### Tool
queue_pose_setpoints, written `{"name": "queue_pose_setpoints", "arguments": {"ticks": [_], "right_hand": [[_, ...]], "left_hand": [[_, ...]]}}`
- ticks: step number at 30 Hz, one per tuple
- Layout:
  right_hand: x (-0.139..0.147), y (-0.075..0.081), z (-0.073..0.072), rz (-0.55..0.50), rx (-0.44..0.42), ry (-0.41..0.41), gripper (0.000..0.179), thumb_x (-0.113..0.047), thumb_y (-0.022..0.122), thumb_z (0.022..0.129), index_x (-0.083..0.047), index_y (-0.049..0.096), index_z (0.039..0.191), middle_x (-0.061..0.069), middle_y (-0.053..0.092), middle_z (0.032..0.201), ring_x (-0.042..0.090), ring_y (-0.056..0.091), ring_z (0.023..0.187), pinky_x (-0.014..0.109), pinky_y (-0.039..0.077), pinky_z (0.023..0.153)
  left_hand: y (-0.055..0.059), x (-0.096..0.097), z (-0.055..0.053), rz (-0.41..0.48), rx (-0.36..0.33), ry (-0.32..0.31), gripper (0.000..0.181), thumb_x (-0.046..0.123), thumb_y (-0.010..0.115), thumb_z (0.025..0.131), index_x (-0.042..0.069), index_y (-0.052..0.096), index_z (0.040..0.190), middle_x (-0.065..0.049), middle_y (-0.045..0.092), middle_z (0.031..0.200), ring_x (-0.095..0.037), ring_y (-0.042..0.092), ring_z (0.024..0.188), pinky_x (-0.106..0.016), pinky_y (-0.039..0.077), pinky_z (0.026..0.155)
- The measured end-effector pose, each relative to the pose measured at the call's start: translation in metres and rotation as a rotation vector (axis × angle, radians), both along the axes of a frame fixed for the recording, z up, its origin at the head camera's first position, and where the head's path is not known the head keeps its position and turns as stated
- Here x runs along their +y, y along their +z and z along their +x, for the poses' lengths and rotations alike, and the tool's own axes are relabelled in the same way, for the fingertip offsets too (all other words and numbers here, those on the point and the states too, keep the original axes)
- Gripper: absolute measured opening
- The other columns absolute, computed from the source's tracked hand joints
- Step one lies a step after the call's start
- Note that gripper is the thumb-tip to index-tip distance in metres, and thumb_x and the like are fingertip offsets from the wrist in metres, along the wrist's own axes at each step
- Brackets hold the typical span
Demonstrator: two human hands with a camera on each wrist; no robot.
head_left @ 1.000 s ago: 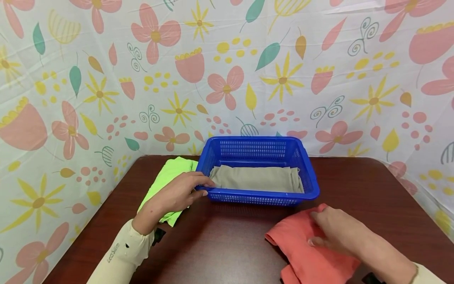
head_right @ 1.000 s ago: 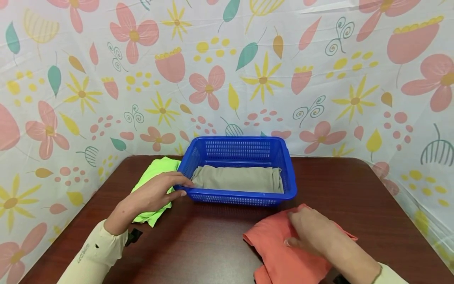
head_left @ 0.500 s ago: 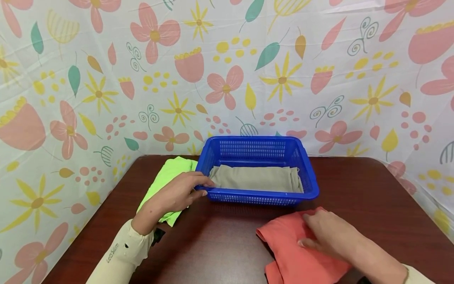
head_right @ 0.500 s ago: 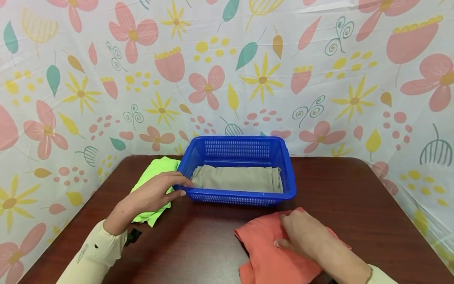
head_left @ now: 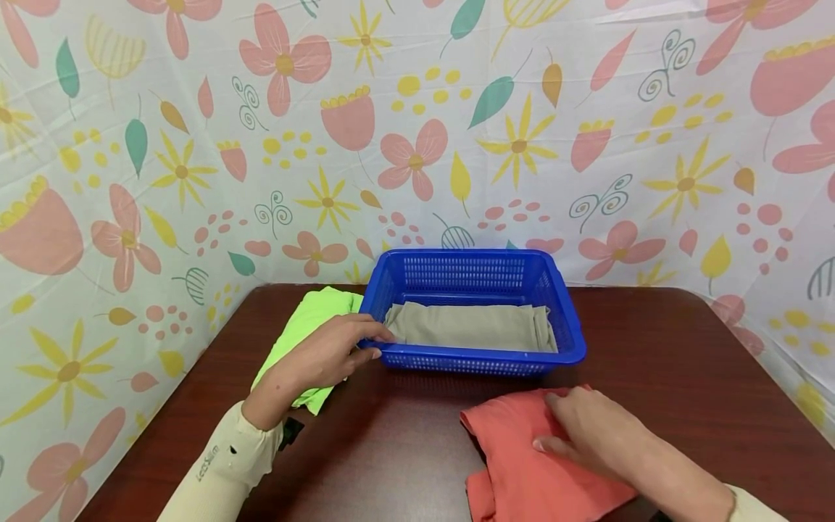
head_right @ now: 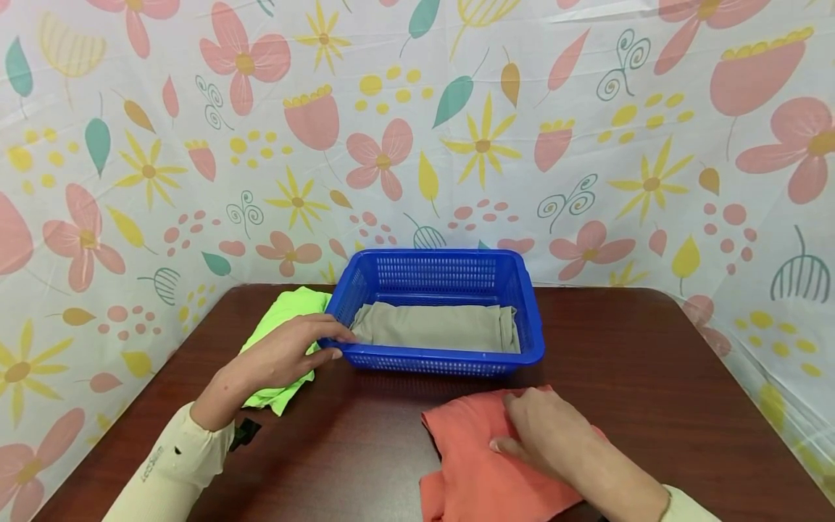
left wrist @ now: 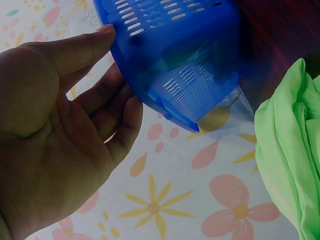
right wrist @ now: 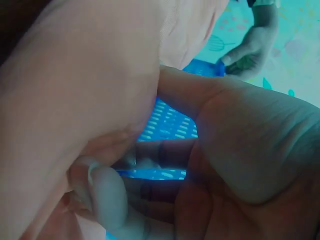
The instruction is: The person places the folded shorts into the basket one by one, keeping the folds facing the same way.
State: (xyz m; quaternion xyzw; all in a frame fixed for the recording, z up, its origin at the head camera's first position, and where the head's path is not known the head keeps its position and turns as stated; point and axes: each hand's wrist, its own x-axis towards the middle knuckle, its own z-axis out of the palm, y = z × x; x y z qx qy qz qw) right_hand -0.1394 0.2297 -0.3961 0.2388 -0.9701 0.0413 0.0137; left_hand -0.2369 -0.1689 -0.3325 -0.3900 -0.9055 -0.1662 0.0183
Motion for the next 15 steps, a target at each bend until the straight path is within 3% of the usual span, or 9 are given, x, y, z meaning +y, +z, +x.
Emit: {"name": "queue_pose_setpoints", "arguments": {"ticks": [4,8,15], "right_hand": [[-0.005,-0.002,0.001,-0.007,0.022,-0.001,0.04,-0.05,0.085,0.086,-0.015,0.065,0.09,-0.01,0.049,0.064,0.012,0.059,0.063,0.039,0.054,0.062],[-0.01,-0.004,0.003,-0.022,0.059,0.0,0.041,-0.05,0.085,0.086,-0.018,0.061,0.083,-0.009,0.049,0.063,0.017,0.062,0.064,0.041,0.054,0.061],[-0.023,-0.005,0.004,-0.025,0.047,-0.014,0.042,-0.052,0.083,0.088,-0.016,0.062,0.083,-0.002,0.055,0.064,0.025,0.068,0.065,0.042,0.057,0.058]], "left_hand": [[0.0,0.0,0.0,0.001,0.012,-0.012,0.027,0.01,0.072,0.102,0.019,0.076,0.127,0.006,0.073,0.117,-0.012,0.067,0.108,-0.036,0.057,0.093],[0.0,0.0,0.0,0.001,0.022,-0.014,0.027,0.01,0.072,0.102,0.019,0.076,0.127,0.006,0.073,0.116,-0.012,0.066,0.106,-0.036,0.057,0.091],[0.0,-0.001,0.0,-0.006,0.029,-0.01,0.026,0.01,0.072,0.102,0.019,0.076,0.126,0.006,0.073,0.115,-0.011,0.066,0.103,-0.035,0.057,0.089]]}}
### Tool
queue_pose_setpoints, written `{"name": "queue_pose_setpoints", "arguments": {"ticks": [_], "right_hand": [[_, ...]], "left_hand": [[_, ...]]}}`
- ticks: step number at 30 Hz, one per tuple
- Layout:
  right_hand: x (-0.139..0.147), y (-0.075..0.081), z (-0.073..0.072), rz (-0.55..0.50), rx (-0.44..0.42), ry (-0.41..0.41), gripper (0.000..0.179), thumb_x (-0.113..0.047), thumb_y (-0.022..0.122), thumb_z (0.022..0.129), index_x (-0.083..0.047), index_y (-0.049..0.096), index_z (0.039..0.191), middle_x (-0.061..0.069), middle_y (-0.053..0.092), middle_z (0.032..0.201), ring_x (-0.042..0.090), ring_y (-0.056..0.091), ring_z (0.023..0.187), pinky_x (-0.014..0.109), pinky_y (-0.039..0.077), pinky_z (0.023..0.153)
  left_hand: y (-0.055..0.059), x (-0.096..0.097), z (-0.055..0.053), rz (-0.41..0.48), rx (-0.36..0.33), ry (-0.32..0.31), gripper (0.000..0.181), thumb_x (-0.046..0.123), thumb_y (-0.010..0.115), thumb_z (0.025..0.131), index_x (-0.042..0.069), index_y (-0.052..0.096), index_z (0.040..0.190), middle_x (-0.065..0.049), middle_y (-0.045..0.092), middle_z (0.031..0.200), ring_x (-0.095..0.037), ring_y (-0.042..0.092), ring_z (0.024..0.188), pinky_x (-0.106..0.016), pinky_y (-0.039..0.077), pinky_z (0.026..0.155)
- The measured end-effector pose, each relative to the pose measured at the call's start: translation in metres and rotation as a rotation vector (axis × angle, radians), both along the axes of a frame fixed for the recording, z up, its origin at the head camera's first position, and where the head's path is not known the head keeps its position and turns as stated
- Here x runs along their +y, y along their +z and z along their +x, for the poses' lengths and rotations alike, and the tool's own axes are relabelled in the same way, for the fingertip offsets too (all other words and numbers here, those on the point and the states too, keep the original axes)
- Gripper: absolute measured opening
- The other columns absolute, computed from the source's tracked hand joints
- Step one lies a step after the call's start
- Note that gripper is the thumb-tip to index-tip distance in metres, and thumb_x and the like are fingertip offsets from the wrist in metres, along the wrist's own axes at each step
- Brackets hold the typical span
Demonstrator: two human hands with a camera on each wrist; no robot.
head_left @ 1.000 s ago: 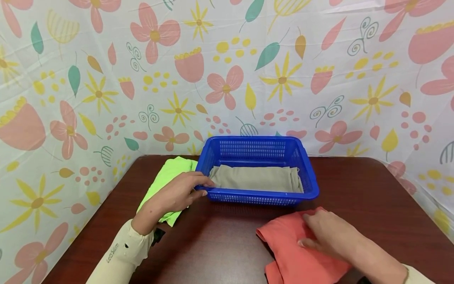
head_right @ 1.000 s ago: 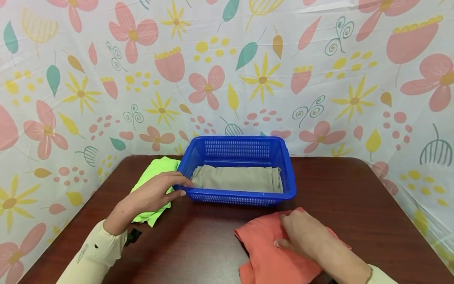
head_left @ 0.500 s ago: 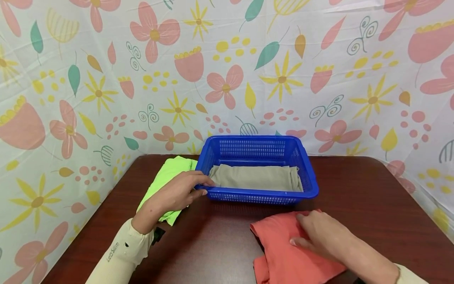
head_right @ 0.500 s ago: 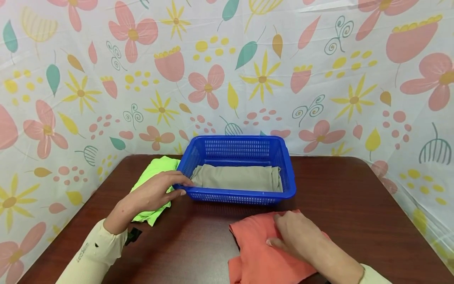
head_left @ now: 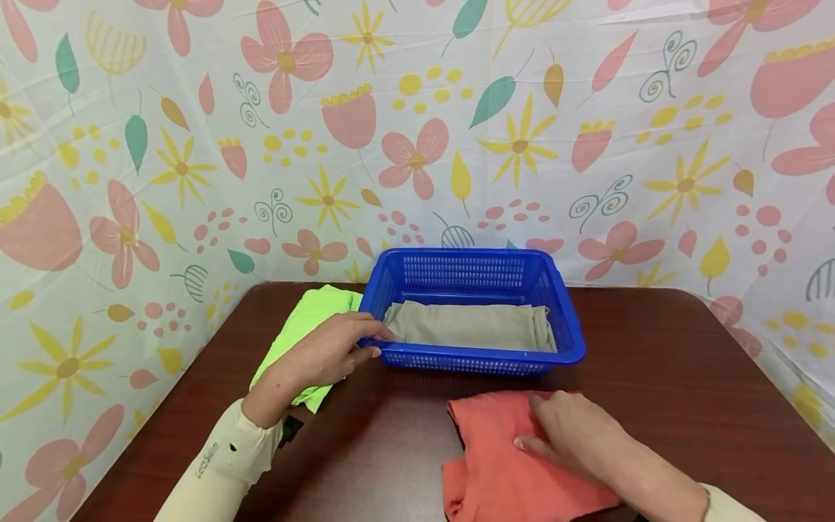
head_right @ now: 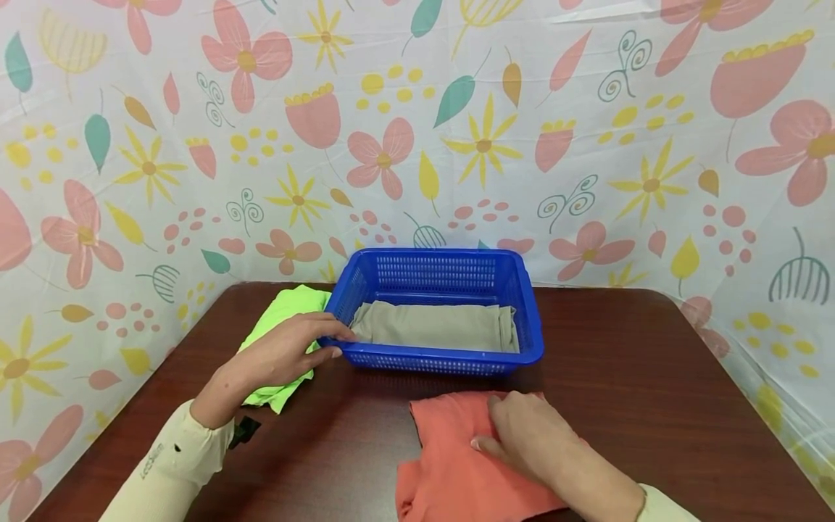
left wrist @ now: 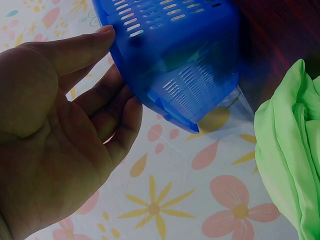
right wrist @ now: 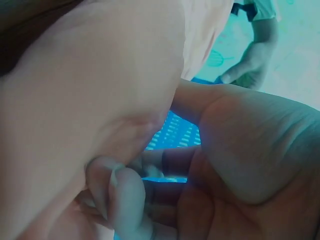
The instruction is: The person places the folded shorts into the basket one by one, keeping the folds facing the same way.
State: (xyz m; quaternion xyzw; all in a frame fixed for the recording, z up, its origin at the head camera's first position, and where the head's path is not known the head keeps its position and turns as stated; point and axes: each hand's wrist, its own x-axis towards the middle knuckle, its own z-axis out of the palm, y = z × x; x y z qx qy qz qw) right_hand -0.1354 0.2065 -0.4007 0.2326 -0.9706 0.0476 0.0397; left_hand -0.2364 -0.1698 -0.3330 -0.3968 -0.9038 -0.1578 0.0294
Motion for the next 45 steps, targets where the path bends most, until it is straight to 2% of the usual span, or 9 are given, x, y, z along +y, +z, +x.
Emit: {"name": "queue_pose_setpoints", "arguments": {"ticks": [4,14,31,37,45], "right_hand": [[-0.007,0.0,0.001,-0.006,-0.007,-0.002,0.041,-0.049,0.083,0.089,-0.016,0.06,0.081,0.0,0.056,0.065,0.026,0.068,0.065,0.043,0.057,0.058],[-0.021,-0.001,0.0,-0.001,0.042,0.029,0.044,-0.05,0.082,0.09,-0.016,0.056,0.076,0.003,0.055,0.062,0.029,0.066,0.059,0.046,0.056,0.056],[-0.046,0.003,-0.005,0.002,-0.06,0.003,0.045,-0.049,0.08,0.093,-0.014,0.057,0.075,0.004,0.056,0.062,0.026,0.065,0.059,0.044,0.054,0.054],[-0.052,0.003,-0.006,0.009,-0.024,0.009,0.046,-0.049,0.08,0.092,-0.015,0.055,0.073,0.005,0.056,0.061,0.027,0.065,0.059,0.043,0.053,0.051],[-0.056,0.002,-0.008,-0.017,-0.032,0.016,0.046,-0.048,0.08,0.092,-0.016,0.055,0.072,0.003,0.053,0.06,0.025,0.064,0.059,0.041,0.052,0.051]], "left_hand": [[0.001,-0.001,0.0,-0.002,0.003,0.004,0.026,0.01,0.072,0.101,0.019,0.076,0.125,0.007,0.073,0.114,-0.011,0.066,0.101,-0.034,0.057,0.088],[0.001,0.0,0.001,0.003,-0.004,0.008,0.026,0.009,0.072,0.102,0.019,0.076,0.125,0.007,0.073,0.113,-0.013,0.066,0.102,-0.035,0.057,0.088],[-0.002,0.001,0.0,0.01,0.008,-0.006,0.027,0.008,0.072,0.101,0.019,0.077,0.125,0.006,0.073,0.116,-0.011,0.066,0.104,-0.035,0.057,0.088],[0.0,0.001,0.0,0.015,0.005,-0.01,0.027,0.008,0.072,0.101,0.019,0.077,0.125,0.007,0.073,0.115,-0.011,0.066,0.102,-0.035,0.057,0.088],[0.001,0.001,-0.001,0.015,0.01,-0.016,0.027,0.007,0.072,0.101,0.019,0.077,0.125,0.007,0.073,0.113,-0.01,0.065,0.1,-0.034,0.056,0.086]]}}
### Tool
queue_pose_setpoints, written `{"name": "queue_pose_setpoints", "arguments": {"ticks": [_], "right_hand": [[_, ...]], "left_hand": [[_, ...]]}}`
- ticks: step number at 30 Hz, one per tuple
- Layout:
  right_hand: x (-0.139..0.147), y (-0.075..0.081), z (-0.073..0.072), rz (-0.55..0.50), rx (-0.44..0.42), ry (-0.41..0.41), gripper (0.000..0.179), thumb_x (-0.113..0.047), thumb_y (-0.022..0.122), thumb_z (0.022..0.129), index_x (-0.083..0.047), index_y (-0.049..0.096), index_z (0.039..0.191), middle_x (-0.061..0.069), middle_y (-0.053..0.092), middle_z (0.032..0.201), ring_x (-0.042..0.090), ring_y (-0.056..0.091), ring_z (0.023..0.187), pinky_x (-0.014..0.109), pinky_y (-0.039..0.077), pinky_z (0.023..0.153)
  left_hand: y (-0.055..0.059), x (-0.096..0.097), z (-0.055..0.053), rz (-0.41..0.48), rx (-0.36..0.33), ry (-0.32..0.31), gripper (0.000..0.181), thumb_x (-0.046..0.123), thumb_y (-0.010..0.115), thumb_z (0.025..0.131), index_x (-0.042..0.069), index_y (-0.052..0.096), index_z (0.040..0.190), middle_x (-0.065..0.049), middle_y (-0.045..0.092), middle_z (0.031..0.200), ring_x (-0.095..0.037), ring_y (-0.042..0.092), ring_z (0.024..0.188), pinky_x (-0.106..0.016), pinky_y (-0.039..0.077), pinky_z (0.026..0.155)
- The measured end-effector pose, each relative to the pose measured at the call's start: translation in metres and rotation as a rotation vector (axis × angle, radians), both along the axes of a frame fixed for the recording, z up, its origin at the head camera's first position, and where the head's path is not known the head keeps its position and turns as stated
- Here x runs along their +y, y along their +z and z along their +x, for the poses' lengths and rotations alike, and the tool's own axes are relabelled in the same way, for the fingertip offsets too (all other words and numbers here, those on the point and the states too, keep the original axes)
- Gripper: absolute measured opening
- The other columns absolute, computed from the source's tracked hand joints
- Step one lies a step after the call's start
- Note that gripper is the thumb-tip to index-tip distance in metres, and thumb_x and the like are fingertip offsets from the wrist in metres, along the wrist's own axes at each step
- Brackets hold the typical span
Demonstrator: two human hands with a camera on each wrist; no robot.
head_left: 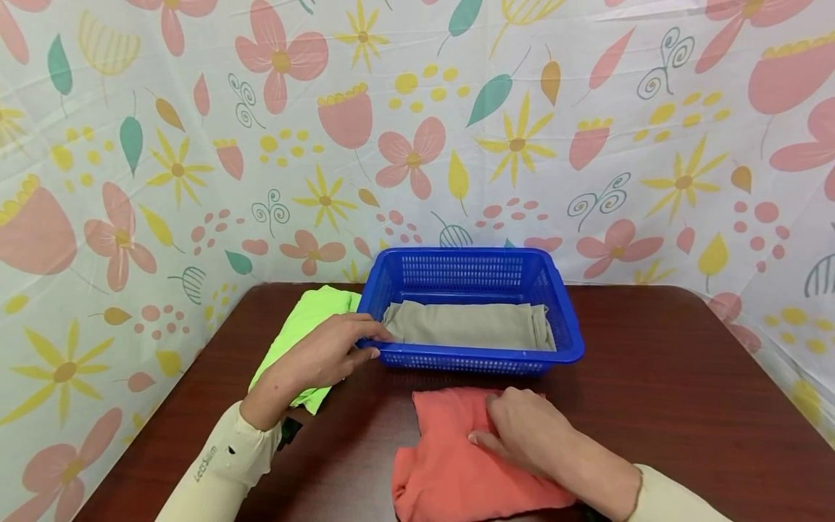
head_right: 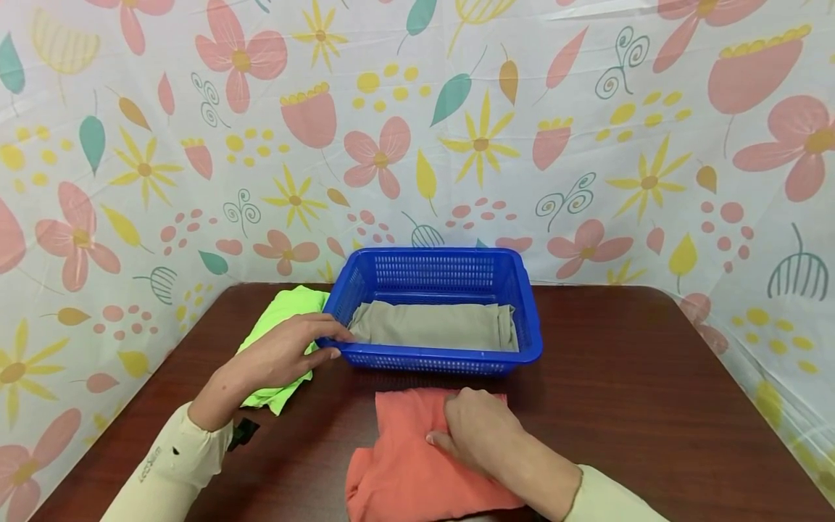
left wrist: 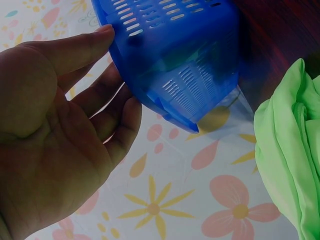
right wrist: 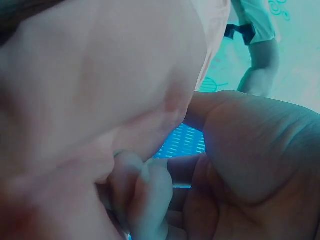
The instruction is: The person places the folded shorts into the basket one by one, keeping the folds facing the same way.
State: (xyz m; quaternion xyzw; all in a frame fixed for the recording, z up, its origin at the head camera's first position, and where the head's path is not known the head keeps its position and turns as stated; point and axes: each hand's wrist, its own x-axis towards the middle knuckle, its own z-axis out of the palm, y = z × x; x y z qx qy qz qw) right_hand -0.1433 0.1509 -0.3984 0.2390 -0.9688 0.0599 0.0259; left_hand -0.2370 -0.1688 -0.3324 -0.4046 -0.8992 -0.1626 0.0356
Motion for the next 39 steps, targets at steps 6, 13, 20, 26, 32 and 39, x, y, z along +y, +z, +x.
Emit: {"name": "queue_pose_setpoints", "arguments": {"ticks": [6,13,20,26,32,39], "right_hand": [[-0.003,0.001,-0.002,-0.008,-0.011,0.004,0.046,-0.048,0.081,0.092,-0.016,0.055,0.072,0.002,0.053,0.06,0.024,0.064,0.059,0.04,0.053,0.051],[-0.009,0.003,-0.004,0.0,-0.039,-0.01,0.046,-0.049,0.08,0.093,-0.015,0.057,0.072,0.005,0.056,0.062,0.026,0.065,0.062,0.042,0.053,0.051],[-0.015,0.003,-0.005,-0.004,-0.059,-0.025,0.047,-0.049,0.08,0.093,-0.015,0.057,0.07,0.005,0.054,0.062,0.027,0.065,0.063,0.043,0.055,0.053],[-0.019,0.003,-0.005,-0.013,-0.049,-0.025,0.048,-0.048,0.081,0.093,-0.016,0.056,0.067,0.004,0.053,0.06,0.026,0.064,0.061,0.042,0.054,0.051],[-0.022,0.004,-0.007,-0.032,-0.057,-0.023,0.05,-0.048,0.081,0.092,-0.017,0.055,0.063,0.001,0.052,0.057,0.022,0.062,0.057,0.039,0.053,0.05],[-0.027,0.005,-0.009,-0.01,-0.115,-0.055,0.05,-0.051,0.078,0.094,-0.017,0.057,0.065,0.001,0.053,0.06,0.02,0.063,0.06,0.039,0.056,0.055]], "left_hand": [[0.0,0.0,0.0,-0.001,0.004,-0.003,0.027,0.007,0.072,0.101,0.018,0.077,0.124,0.006,0.073,0.113,-0.011,0.065,0.099,-0.034,0.056,0.086],[0.0,0.001,-0.001,0.0,-0.006,0.002,0.027,0.007,0.072,0.101,0.018,0.077,0.125,0.006,0.073,0.114,-0.012,0.067,0.102,-0.034,0.057,0.086],[0.0,0.001,-0.002,-0.005,-0.01,0.003,0.027,0.007,0.072,0.101,0.018,0.077,0.125,0.005,0.073,0.115,-0.012,0.067,0.104,-0.034,0.057,0.088],[0.0,0.002,-0.001,-0.007,-0.01,0.004,0.027,0.007,0.072,0.101,0.018,0.078,0.125,0.005,0.073,0.115,-0.012,0.067,0.103,-0.035,0.057,0.088],[0.001,0.001,-0.001,-0.011,-0.005,0.011,0.026,0.007,0.072,0.101,0.018,0.078,0.124,0.006,0.073,0.114,-0.011,0.067,0.102,-0.035,0.057,0.089],[0.0,0.0,-0.001,-0.006,-0.007,0.009,0.026,0.007,0.072,0.101,0.017,0.078,0.124,0.006,0.073,0.114,-0.011,0.067,0.102,-0.035,0.057,0.088]]}}
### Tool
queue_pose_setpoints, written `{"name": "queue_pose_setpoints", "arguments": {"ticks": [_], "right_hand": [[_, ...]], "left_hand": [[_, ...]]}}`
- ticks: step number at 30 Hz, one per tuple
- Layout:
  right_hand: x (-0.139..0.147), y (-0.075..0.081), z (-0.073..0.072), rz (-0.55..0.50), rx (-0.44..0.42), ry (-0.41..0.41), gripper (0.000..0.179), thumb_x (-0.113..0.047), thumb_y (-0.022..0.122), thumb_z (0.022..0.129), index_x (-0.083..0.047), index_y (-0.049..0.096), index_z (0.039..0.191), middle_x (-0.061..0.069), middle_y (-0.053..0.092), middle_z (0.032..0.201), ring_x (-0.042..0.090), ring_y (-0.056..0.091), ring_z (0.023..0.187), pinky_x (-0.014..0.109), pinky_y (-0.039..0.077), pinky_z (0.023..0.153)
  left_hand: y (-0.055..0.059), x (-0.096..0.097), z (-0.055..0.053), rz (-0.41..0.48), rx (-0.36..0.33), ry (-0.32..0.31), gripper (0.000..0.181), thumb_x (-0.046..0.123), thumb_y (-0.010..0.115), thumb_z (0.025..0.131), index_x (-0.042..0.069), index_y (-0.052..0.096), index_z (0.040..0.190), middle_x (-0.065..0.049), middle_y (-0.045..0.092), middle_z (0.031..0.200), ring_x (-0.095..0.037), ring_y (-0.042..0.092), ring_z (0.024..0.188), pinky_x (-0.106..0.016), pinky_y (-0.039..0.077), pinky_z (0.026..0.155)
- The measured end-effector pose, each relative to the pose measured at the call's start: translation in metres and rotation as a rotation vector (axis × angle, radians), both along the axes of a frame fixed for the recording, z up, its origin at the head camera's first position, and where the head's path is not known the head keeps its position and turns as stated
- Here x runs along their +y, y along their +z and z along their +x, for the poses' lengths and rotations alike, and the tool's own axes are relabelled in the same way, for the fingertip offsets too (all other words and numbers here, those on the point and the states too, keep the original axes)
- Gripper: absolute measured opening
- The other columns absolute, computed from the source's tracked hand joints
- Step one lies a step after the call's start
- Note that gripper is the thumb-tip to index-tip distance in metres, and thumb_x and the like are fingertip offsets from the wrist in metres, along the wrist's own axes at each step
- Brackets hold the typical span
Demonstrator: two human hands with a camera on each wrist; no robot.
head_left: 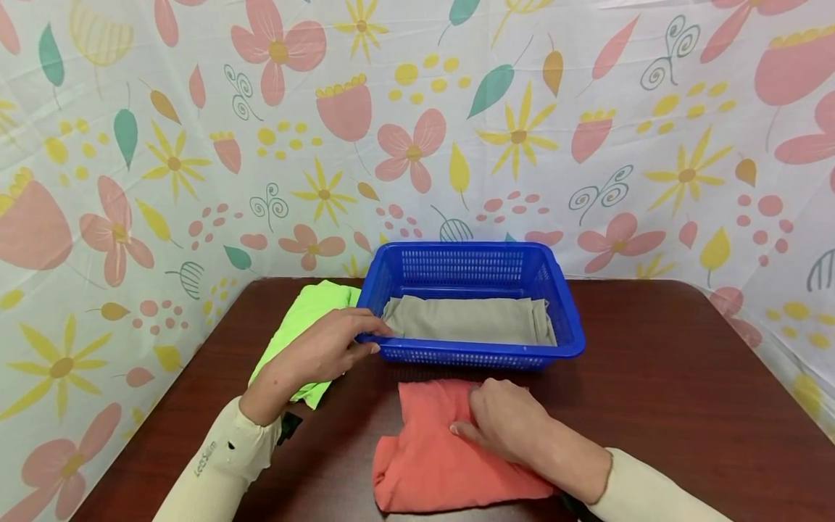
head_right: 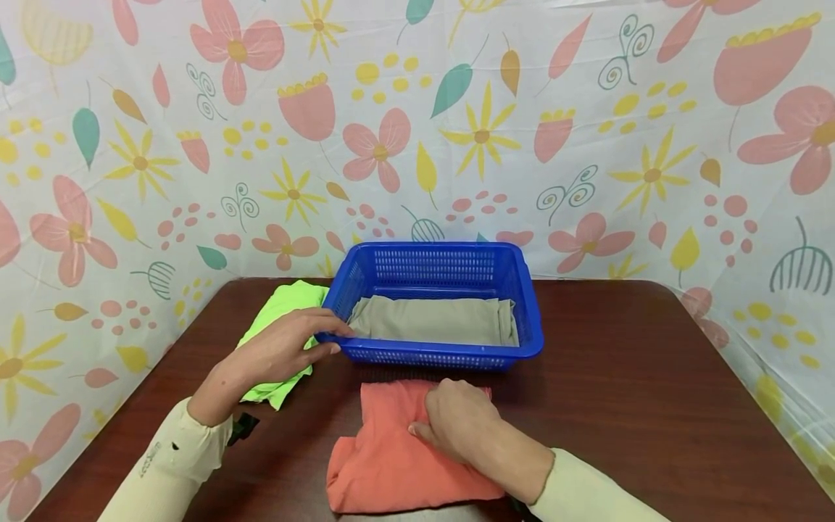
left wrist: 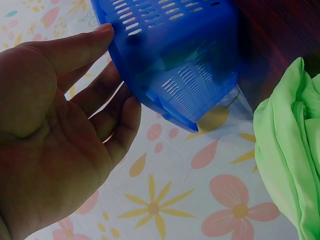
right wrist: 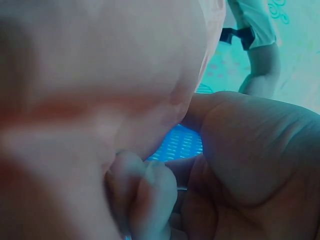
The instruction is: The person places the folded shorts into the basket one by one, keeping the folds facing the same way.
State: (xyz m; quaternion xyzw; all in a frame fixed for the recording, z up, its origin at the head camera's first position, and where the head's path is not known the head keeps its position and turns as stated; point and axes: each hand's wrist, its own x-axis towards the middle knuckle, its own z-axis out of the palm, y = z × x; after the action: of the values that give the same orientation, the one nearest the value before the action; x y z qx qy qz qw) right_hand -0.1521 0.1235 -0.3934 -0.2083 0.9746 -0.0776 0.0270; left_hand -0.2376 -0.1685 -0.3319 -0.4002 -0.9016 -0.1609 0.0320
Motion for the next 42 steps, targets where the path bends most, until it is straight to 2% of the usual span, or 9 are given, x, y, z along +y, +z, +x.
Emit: {"name": "queue_pose_setpoints", "arguments": {"ticks": [10,15,22,29,37,42], "right_hand": [[-0.0036,0.0006,-0.0002,0.025,0.002,-0.011,0.05,-0.052,0.077,0.094,-0.015,0.058,0.067,0.003,0.055,0.062,0.022,0.065,0.063,0.042,0.058,0.055],[-0.0048,0.001,-0.0011,0.01,-0.01,-0.014,0.052,-0.053,0.077,0.094,-0.017,0.058,0.063,0.0,0.055,0.06,0.019,0.064,0.061,0.041,0.058,0.055],[-0.0053,0.0004,-0.0009,0.002,0.008,-0.007,0.052,-0.052,0.078,0.094,-0.018,0.056,0.062,-0.001,0.052,0.058,0.018,0.062,0.058,0.039,0.057,0.054],[-0.0042,0.0002,-0.0016,0.044,0.025,0.001,0.053,-0.055,0.076,0.094,-0.017,0.056,0.063,-0.001,0.052,0.058,0.019,0.063,0.059,0.039,0.059,0.058],[-0.0043,-0.0012,-0.0003,0.053,0.051,0.009,0.05,-0.053,0.077,0.093,-0.014,0.058,0.068,0.005,0.058,0.064,0.025,0.068,0.065,0.044,0.06,0.06],[-0.005,-0.0014,0.0005,0.059,0.065,0.005,0.052,-0.054,0.077,0.093,-0.015,0.057,0.066,0.004,0.057,0.063,0.024,0.067,0.063,0.043,0.06,0.058]], "left_hand": [[-0.0008,-0.0001,-0.0005,-0.003,0.01,-0.003,0.026,0.008,0.072,0.101,0.017,0.078,0.124,0.006,0.073,0.114,-0.011,0.068,0.102,-0.035,0.058,0.089],[-0.0003,-0.0005,-0.0006,-0.008,0.011,0.001,0.026,0.008,0.073,0.101,0.017,0.078,0.124,0.005,0.073,0.114,-0.012,0.068,0.104,-0.035,0.058,0.09],[0.0,-0.0003,0.0,-0.005,0.007,0.006,0.026,0.008,0.073,0.101,0.017,0.078,0.124,0.004,0.073,0.115,-0.013,0.068,0.104,-0.036,0.058,0.091],[-0.0008,0.0005,-0.0007,-0.001,0.01,0.007,0.026,0.008,0.073,0.1,0.017,0.078,0.124,0.005,0.073,0.114,-0.012,0.068,0.104,-0.035,0.058,0.091],[-0.0012,0.0002,0.0005,-0.004,0.004,0.008,0.026,0.008,0.073,0.1,0.017,0.078,0.124,0.004,0.073,0.115,-0.013,0.068,0.105,-0.036,0.058,0.091],[-0.0016,0.0002,0.0,-0.005,0.008,0.008,0.026,0.008,0.072,0.101,0.017,0.078,0.124,0.004,0.073,0.115,-0.013,0.068,0.105,-0.036,0.058,0.09]]}}
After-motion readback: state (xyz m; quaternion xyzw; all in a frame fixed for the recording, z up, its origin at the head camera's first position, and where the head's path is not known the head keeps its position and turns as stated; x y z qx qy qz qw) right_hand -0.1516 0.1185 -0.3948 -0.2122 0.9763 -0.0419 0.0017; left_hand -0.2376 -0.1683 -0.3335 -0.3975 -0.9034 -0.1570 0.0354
